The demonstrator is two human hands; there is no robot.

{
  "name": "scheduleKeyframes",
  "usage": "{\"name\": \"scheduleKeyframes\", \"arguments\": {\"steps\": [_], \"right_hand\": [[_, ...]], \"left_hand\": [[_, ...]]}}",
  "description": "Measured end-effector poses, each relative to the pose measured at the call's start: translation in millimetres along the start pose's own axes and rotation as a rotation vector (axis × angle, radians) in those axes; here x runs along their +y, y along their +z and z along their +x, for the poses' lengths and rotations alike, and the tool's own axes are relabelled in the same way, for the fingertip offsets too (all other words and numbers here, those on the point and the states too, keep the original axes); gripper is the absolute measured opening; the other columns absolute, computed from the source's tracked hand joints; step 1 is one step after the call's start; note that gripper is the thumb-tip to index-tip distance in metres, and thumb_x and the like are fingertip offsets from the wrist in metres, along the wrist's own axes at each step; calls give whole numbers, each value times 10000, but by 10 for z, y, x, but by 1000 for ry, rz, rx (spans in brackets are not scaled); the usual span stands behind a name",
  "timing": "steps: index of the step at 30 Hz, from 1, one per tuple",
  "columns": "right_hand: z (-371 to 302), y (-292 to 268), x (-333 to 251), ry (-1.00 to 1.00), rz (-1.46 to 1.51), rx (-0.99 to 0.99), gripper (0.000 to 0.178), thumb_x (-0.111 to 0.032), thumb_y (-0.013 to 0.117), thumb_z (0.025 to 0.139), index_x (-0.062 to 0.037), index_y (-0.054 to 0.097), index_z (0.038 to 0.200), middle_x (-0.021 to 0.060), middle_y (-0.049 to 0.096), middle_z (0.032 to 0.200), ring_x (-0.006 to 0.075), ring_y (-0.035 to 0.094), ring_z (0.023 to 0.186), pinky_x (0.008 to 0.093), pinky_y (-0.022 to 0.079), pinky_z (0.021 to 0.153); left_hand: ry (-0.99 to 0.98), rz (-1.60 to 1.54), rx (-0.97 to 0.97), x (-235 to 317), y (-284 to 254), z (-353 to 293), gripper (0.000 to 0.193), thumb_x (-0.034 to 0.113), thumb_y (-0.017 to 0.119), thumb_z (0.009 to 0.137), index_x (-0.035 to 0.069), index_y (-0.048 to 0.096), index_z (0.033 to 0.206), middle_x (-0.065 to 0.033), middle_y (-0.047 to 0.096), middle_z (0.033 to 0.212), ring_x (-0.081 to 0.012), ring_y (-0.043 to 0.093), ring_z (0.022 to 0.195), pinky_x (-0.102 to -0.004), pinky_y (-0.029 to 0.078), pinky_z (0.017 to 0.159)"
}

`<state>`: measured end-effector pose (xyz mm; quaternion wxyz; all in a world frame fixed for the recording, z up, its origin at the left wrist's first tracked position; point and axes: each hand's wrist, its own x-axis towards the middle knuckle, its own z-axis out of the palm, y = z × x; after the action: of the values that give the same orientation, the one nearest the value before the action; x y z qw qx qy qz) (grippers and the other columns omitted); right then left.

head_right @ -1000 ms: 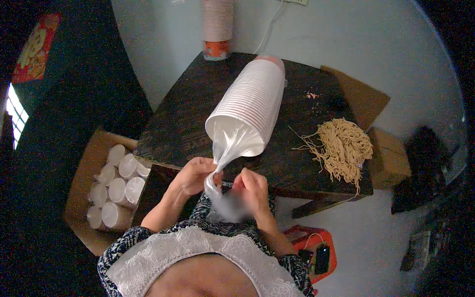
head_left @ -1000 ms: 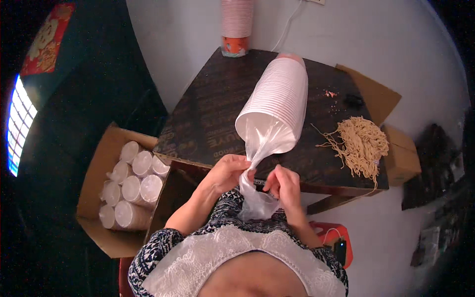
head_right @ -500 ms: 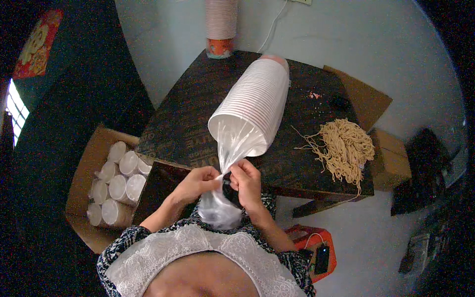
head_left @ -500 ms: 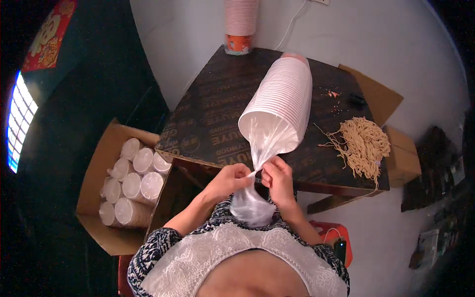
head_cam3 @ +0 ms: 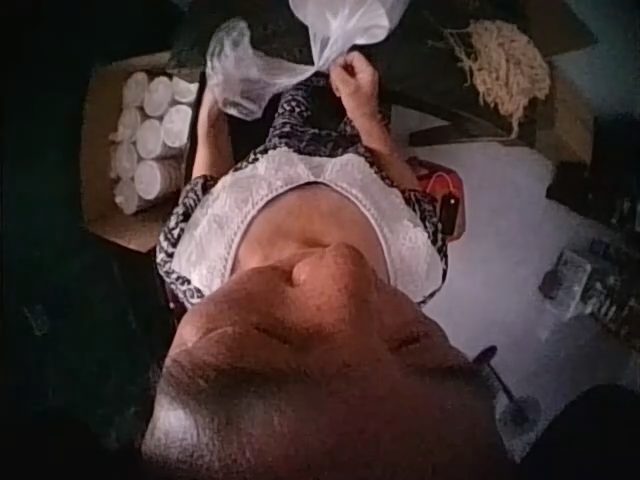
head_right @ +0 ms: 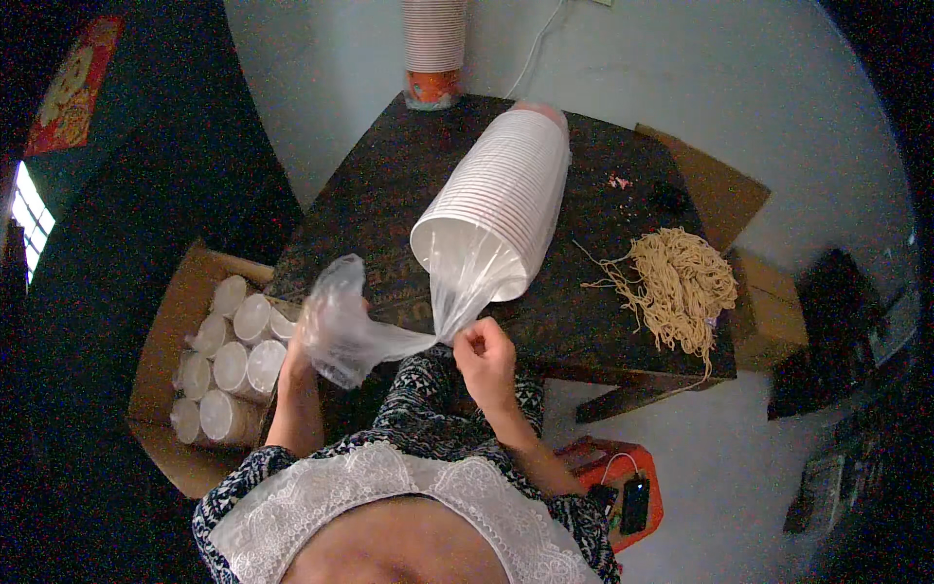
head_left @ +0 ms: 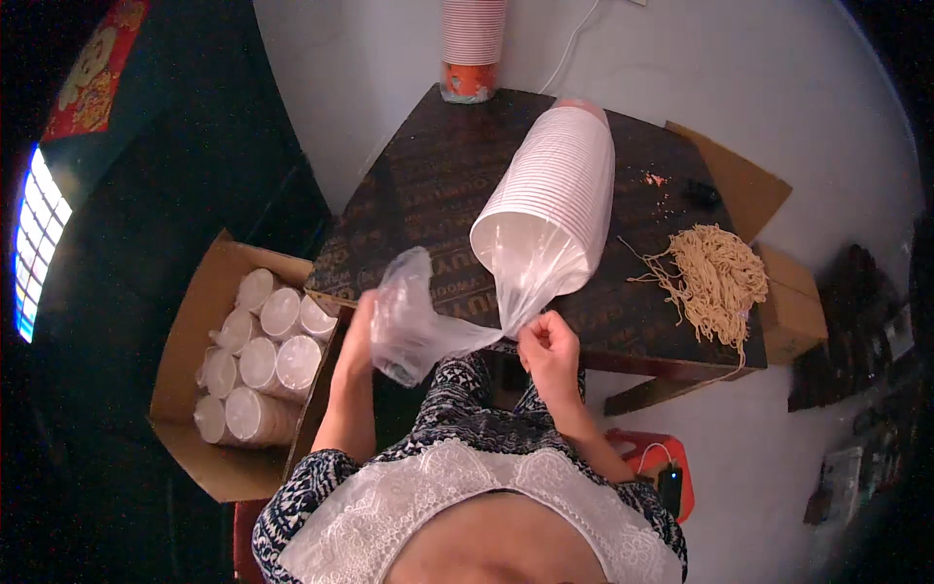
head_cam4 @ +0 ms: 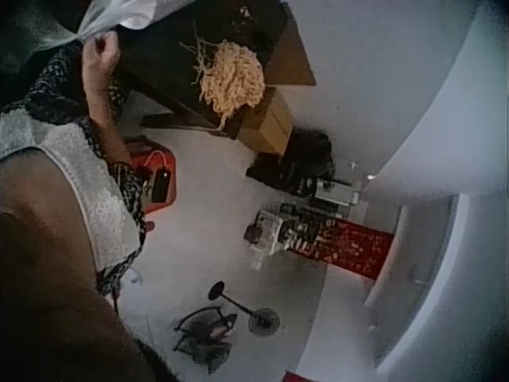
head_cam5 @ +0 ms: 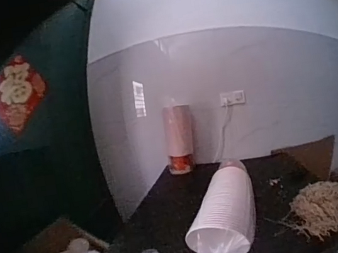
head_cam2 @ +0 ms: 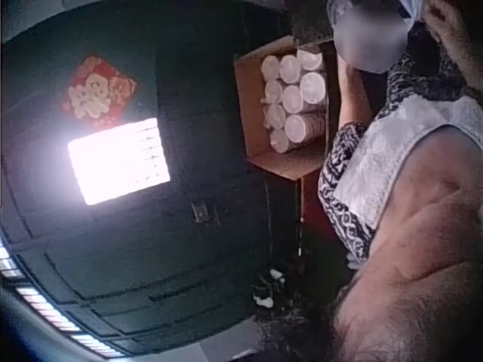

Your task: Tie a string to a paper bucket and bag a large stack of paper cups.

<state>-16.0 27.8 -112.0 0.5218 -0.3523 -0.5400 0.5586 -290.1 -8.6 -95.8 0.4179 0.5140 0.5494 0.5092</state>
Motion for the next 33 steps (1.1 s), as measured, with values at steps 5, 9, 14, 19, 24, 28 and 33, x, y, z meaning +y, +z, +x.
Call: {"name": "scheduleKeyframes", "arguments": {"steps": [5,9,14,19,24,28,33], "right_hand": [[-82,31,5,-232,-233,212,153,38,557,834,-74,453,822,-44,453,595,23,423,482,192,308,412],[-147,75,-75,-169,-49,175,179,22,565,850,-72,499,986,-46,494,713,10,429,538,168,332,459],[-234,210,-205,38,147,26,300,-9,612,855,-7,483,1126,3,570,907,46,536,757,184,451,645],[-242,55,-195,117,130,-30,240,-48,578,877,-16,500,1101,5,572,911,39,526,742,171,427,610],[-157,-55,-222,24,128,-11,229,-31,551,864,-32,512,1090,-17,556,844,29,465,652,176,378,555],[-54,-23,-295,-154,167,185,160,18,430,860,-12,506,998,22,504,675,77,435,558,212,350,506],[-35,-150,-228,60,137,-70,290,-253,435,961,-2,579,991,82,612,813,145,597,719,266,503,561]], "left_hand": [[454,63,859,578,-83,-96,121,32,501,896,20,580,986,-20,567,833,-66,475,631,-196,387,560],[394,-52,632,720,420,-337,168,88,515,910,9,609,795,1,550,707,-58,464,596,-199,364,532],[-23,39,-154,550,1012,-305,227,194,582,904,-5,629,1003,-15,627,791,-76,546,649,-229,444,558],[-23,-128,-10,421,1079,-207,182,135,584,904,-5,626,797,14,561,647,-62,492,586,-223,397,537],[-16,-398,72,390,957,-41,180,99,546,912,10,619,773,8,568,651,-72,483,564,-227,382,529],[103,-250,218,407,802,8,222,96,507,926,18,601,741,11,564,689,-76,504,601,-227,389,528],[73,-311,398,478,855,-22,245,223,445,979,76,523,799,50,448,726,-54,396,660,-233,360,582]]}}
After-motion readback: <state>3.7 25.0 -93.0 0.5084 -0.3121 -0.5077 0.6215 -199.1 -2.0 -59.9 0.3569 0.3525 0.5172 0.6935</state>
